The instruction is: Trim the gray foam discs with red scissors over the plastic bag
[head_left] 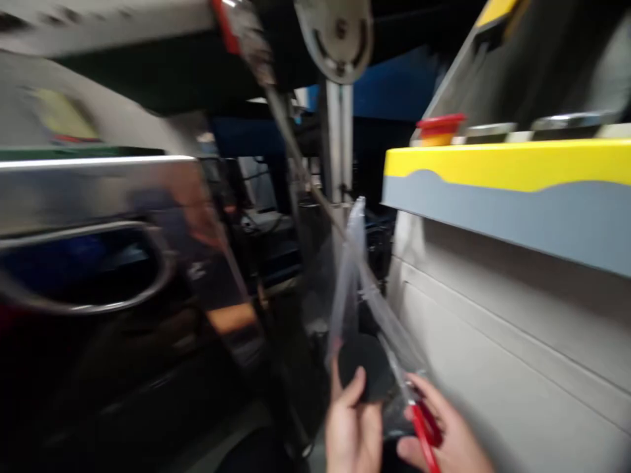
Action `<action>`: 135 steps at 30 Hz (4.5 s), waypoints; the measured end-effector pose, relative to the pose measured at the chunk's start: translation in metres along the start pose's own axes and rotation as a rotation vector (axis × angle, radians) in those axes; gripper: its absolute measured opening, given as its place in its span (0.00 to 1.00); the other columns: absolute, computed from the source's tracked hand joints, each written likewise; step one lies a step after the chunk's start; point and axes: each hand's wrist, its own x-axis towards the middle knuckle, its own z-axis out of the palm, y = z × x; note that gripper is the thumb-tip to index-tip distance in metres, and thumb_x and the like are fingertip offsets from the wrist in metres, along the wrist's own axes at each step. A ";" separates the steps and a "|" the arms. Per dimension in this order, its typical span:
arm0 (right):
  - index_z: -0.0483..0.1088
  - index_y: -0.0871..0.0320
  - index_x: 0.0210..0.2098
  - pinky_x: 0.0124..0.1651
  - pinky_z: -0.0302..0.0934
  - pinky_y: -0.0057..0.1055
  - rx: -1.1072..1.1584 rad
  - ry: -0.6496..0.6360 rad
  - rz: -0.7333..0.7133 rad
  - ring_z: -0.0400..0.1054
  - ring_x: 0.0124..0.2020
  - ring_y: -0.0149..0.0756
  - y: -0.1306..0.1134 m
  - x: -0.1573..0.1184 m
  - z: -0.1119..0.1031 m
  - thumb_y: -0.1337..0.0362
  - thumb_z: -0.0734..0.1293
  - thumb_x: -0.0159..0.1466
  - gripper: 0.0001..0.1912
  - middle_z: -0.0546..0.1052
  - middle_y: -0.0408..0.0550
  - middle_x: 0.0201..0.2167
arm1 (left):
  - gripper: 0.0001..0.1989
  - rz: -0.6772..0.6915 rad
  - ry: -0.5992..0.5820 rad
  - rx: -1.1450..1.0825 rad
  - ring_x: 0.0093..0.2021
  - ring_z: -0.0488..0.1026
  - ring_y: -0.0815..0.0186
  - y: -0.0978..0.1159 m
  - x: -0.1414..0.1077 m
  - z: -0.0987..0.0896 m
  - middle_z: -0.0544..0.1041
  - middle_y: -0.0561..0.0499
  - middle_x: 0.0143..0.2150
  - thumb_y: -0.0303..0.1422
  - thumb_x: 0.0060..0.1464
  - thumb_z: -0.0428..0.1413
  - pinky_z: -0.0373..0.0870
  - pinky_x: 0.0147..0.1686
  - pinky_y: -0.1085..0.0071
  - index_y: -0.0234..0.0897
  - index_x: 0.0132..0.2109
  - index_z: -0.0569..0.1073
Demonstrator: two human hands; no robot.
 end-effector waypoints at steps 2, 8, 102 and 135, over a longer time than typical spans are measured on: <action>0.58 0.59 0.60 0.46 0.68 0.36 -0.034 0.037 -0.011 0.73 0.43 0.49 0.005 0.000 -0.001 0.46 0.74 0.47 0.48 0.78 0.53 0.42 | 0.37 -0.007 -0.040 0.001 0.54 0.74 0.57 -0.005 0.006 0.004 0.75 0.47 0.56 0.21 0.53 0.58 0.71 0.56 0.60 0.53 0.65 0.58; 0.56 0.57 0.62 0.52 0.63 0.38 -0.137 0.171 0.037 0.69 0.48 0.47 0.004 -0.004 0.009 0.50 0.70 0.53 0.42 0.73 0.54 0.52 | 0.32 -0.087 -0.063 0.043 0.48 0.78 0.57 -0.028 -0.001 0.008 0.80 0.49 0.44 0.21 0.52 0.60 0.73 0.52 0.59 0.52 0.60 0.64; 0.59 0.56 0.65 0.55 0.57 0.38 -0.585 0.041 0.136 0.64 0.52 0.48 -0.033 0.014 0.001 0.57 0.76 0.48 0.47 0.72 0.52 0.48 | 0.28 -0.030 0.020 0.545 0.27 0.74 0.67 0.004 0.038 -0.022 0.77 0.53 0.32 0.29 0.37 0.68 0.73 0.30 0.71 0.39 0.48 0.69; 0.62 0.54 0.64 0.58 0.56 0.39 -0.593 0.020 0.122 0.63 0.55 0.50 -0.037 0.012 -0.005 0.58 0.77 0.47 0.46 0.72 0.52 0.50 | 0.29 0.051 -0.051 0.789 0.30 0.74 0.65 0.010 0.044 -0.037 0.77 0.52 0.33 0.32 0.37 0.69 0.70 0.32 0.71 0.38 0.49 0.71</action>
